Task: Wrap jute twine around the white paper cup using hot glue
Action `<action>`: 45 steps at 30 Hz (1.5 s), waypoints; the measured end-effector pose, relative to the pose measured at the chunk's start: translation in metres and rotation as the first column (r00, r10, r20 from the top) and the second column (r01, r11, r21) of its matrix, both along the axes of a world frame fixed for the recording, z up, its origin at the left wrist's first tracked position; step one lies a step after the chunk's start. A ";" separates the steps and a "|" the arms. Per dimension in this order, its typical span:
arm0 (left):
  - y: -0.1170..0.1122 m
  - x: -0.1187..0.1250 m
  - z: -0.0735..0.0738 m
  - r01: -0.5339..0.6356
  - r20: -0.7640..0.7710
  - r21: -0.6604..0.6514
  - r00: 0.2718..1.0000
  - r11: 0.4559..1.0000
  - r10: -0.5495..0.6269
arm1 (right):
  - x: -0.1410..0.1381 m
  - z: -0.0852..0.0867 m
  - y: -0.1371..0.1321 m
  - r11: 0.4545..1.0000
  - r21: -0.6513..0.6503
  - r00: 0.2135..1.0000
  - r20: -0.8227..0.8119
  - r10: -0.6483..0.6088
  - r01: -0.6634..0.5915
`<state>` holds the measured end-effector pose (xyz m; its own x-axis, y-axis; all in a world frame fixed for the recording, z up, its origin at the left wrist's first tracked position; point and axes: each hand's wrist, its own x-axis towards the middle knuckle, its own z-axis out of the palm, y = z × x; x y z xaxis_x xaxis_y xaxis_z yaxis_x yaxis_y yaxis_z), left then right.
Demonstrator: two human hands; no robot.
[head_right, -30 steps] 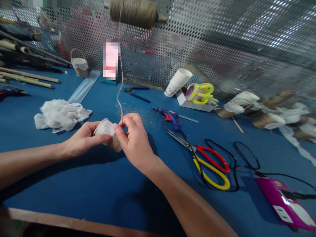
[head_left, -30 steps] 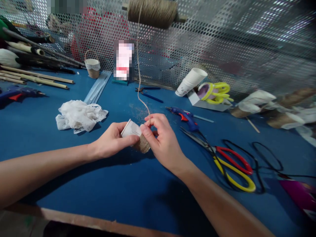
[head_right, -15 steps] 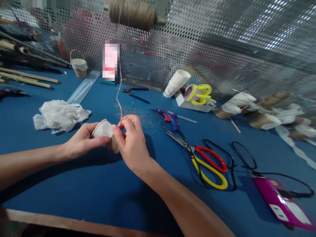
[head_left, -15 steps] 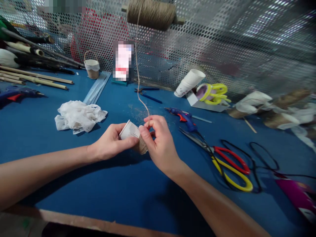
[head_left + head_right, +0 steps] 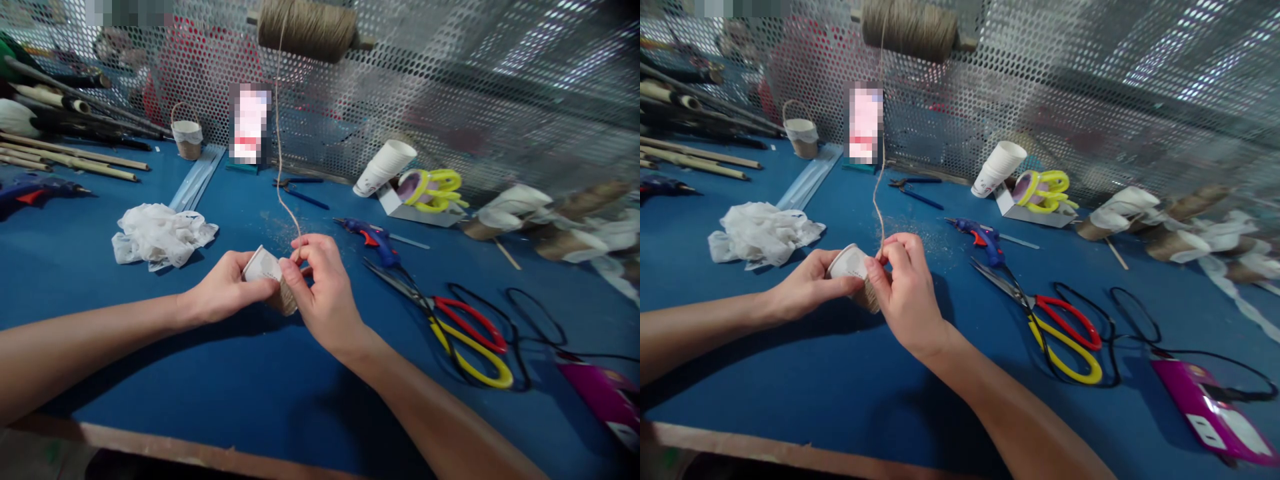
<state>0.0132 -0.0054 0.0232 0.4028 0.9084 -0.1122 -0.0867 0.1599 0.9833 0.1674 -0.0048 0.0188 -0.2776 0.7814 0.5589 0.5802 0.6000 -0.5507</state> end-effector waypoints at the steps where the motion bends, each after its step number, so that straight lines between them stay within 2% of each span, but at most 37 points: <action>1: 0.001 0.000 -0.001 0.008 -0.001 -0.001 1.000 1.000 -0.008 | 0.000 0.000 0.000 1.000 -0.003 1.000 0.004 -0.001 0.001; 4: 0.002 -0.001 -0.003 0.011 -0.014 0.005 1.000 1.000 -0.011 | 0.001 0.000 0.001 1.000 -0.020 1.000 0.009 0.003 -0.003; 9: 0.001 -0.002 -0.006 0.023 -0.049 0.032 0.999 0.999 -0.022 | 0.004 0.010 0.004 0.992 -0.124 0.999 -0.046 -0.014 0.008; 11: 0.000 -0.002 -0.008 0.033 -0.079 0.083 0.996 0.996 -0.026 | 0.007 0.017 0.007 0.986 -0.167 0.998 -0.065 -0.016 0.005; 13: -0.001 -0.004 -0.010 0.053 -0.119 0.191 0.992 0.980 -0.031 | 0.015 0.025 0.013 0.980 -0.196 0.998 -0.053 -0.037 0.026; 14: -0.001 -0.004 -0.011 0.070 -0.144 0.268 0.989 0.961 -0.032 | 0.021 0.029 0.018 0.977 -0.201 0.997 -0.030 -0.078 0.070; 16: -0.001 -0.006 -0.011 0.120 -0.203 0.430 0.979 0.895 -0.034 | 0.039 0.035 0.033 0.952 -0.186 0.970 0.064 -0.236 0.244; 18: 0.000 -0.006 -0.011 0.167 -0.256 0.546 0.966 0.821 -0.027 | 0.065 0.035 0.051 0.852 -0.133 0.853 0.220 -0.473 0.507; 20: 0.001 -0.007 -0.011 0.190 -0.286 0.601 0.958 0.776 -0.014 | 0.092 0.029 0.067 0.791 -0.137 0.788 0.284 -0.546 0.597; 22: 0.001 -0.006 -0.013 0.201 -0.306 0.629 0.952 0.751 0.002 | 0.114 0.019 0.077 0.774 -0.191 0.781 0.336 -0.526 0.603; 24: 0.002 -0.005 -0.015 0.219 -0.326 0.636 0.945 0.740 0.002 | 0.126 0.011 0.079 0.788 -0.225 0.803 0.347 -0.485 0.573; 26: 0.003 -0.005 -0.018 0.242 -0.345 0.629 0.939 0.739 -0.014 | 0.123 0.010 0.073 0.815 -0.230 0.832 0.319 -0.453 0.532; 29: 0.003 -0.004 -0.020 0.262 -0.357 0.625 0.934 0.736 -0.029 | 0.095 0.018 0.055 0.881 -0.253 0.907 0.246 -0.341 0.400; 31: 0.004 -0.004 -0.020 0.266 -0.356 0.631 0.934 0.729 -0.032 | 0.068 0.025 0.041 0.919 -0.336 0.970 0.194 -0.147 0.207; 33: 0.004 -0.004 -0.020 0.268 -0.354 0.643 0.935 0.717 -0.032 | 0.042 0.030 0.029 0.907 -0.420 0.991 0.128 0.043 0.015; 36: 0.003 -0.005 -0.020 0.276 -0.351 0.659 0.935 0.700 -0.038 | 0.014 0.033 0.020 0.873 -0.463 0.985 0.006 0.173 -0.151; 40: 0.001 -0.004 -0.021 0.290 -0.338 0.635 0.938 0.716 -0.080 | -0.002 0.037 0.023 0.874 -0.417 0.967 -0.062 0.246 -0.249; 45: -0.001 -0.003 -0.021 0.340 -0.340 0.491 0.922 0.802 -0.183 | -0.016 0.039 0.027 0.866 -0.409 0.948 0.006 0.320 -0.289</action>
